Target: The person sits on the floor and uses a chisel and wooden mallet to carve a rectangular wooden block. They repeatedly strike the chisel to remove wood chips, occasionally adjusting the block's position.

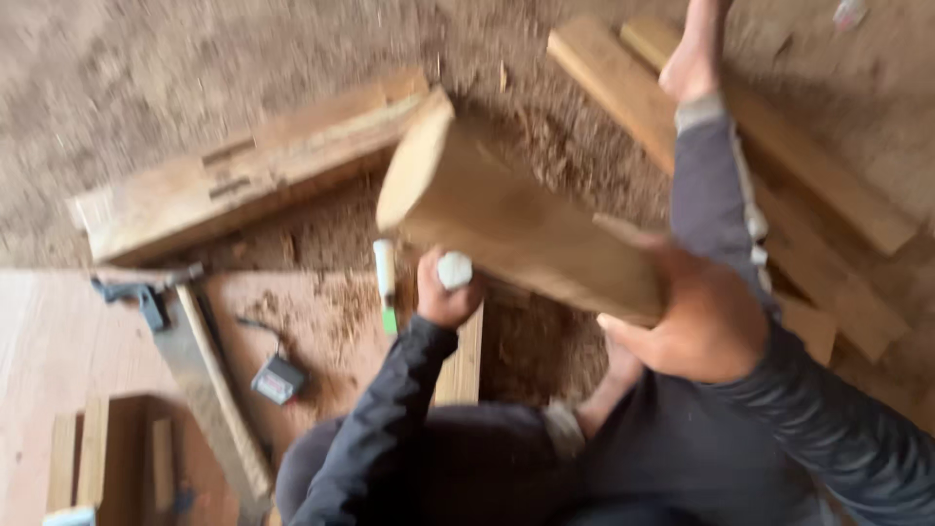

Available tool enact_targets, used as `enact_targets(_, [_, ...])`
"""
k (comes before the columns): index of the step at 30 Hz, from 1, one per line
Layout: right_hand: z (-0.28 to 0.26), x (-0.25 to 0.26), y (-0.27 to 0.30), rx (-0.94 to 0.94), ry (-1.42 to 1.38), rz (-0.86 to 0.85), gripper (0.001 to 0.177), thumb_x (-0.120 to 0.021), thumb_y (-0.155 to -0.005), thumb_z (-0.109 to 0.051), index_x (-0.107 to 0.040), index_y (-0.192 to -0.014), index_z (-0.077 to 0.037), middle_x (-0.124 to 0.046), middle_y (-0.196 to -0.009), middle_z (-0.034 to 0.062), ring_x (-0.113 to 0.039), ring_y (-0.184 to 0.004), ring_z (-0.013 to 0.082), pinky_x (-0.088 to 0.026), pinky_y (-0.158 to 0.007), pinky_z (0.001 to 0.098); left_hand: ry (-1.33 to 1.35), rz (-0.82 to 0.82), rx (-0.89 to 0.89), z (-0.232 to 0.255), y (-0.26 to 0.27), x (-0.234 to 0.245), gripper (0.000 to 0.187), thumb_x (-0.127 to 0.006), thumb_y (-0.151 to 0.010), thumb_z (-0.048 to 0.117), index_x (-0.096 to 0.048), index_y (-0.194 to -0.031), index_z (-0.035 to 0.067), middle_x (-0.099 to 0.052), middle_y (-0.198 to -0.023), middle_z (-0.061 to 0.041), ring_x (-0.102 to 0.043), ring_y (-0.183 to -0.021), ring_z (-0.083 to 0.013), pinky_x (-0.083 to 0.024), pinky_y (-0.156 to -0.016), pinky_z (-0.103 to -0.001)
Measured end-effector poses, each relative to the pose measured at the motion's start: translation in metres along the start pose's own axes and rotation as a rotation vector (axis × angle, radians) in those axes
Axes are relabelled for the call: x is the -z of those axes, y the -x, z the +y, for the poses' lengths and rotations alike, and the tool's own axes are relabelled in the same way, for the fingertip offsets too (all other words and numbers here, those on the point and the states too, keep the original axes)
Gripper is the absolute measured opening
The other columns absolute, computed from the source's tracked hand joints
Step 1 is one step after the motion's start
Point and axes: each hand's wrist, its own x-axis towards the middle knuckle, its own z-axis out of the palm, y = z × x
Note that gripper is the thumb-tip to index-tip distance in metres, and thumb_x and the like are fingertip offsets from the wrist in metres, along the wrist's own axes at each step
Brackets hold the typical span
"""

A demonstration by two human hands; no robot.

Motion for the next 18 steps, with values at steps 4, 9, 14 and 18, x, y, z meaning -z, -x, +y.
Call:
enact_targets(4, [0.015,-0.017,0.007,-0.057,0.033,-0.149,0.069,-0.083,-0.069,-0.022,-0.053,-0.130,-0.009,-0.071,-0.099,0.0164,-0.074,-0.079,0.0347,-0.058,-0.067,0.0435,-0.163,-0.145,-0.019,-0.026,0.006,0.003,0.018,-0.073,-0.088,0.006,-0.078,-0.105,0.007,-0.081,-0.104,-0.011,-0.080,-0.098,-0.0202,-0.065,-0.090,-0.033])
enact_targets(9, [0.043,-0.049,0.002,-0.142,0.272,-0.191,0.064,-0.084,-0.067,-0.029,-0.058,-0.123,-0.012,-0.073,-0.099,0.0163,-0.072,-0.088,0.0382,-0.058,-0.072,0.0469,-0.505,0.047,-0.560,-0.017,-0.019,0.003,0.040,-0.073,-0.078,0.003,-0.065,-0.117,-0.007,-0.069,-0.116,-0.024,-0.065,-0.111,-0.0351,-0.054,-0.091,-0.047])
enact_targets(14, [0.063,-0.086,0.030,-0.089,-0.223,0.104,0.067,-0.084,-0.071,-0.032,-0.055,-0.123,-0.002,-0.072,-0.101,0.0152,-0.074,-0.091,0.0282,-0.059,-0.076,0.0392,0.052,0.124,0.198,0.018,-0.036,0.023,0.014,-0.056,-0.094,0.006,-0.067,-0.102,0.005,-0.073,-0.093,-0.008,-0.071,-0.086,-0.0173,-0.062,-0.073,-0.034])
enact_targets(18, [0.098,-0.137,0.043,0.200,-0.118,0.369,0.050,-0.082,-0.076,-0.024,-0.063,-0.114,0.000,-0.069,-0.107,0.0171,-0.068,-0.100,0.0320,-0.056,-0.090,0.0424,0.020,-0.023,-0.122,0.058,-0.017,0.021,0.014,-0.071,-0.091,-0.002,-0.058,-0.085,0.002,-0.063,-0.078,-0.008,-0.060,-0.069,-0.0177,-0.049,-0.061,-0.035])
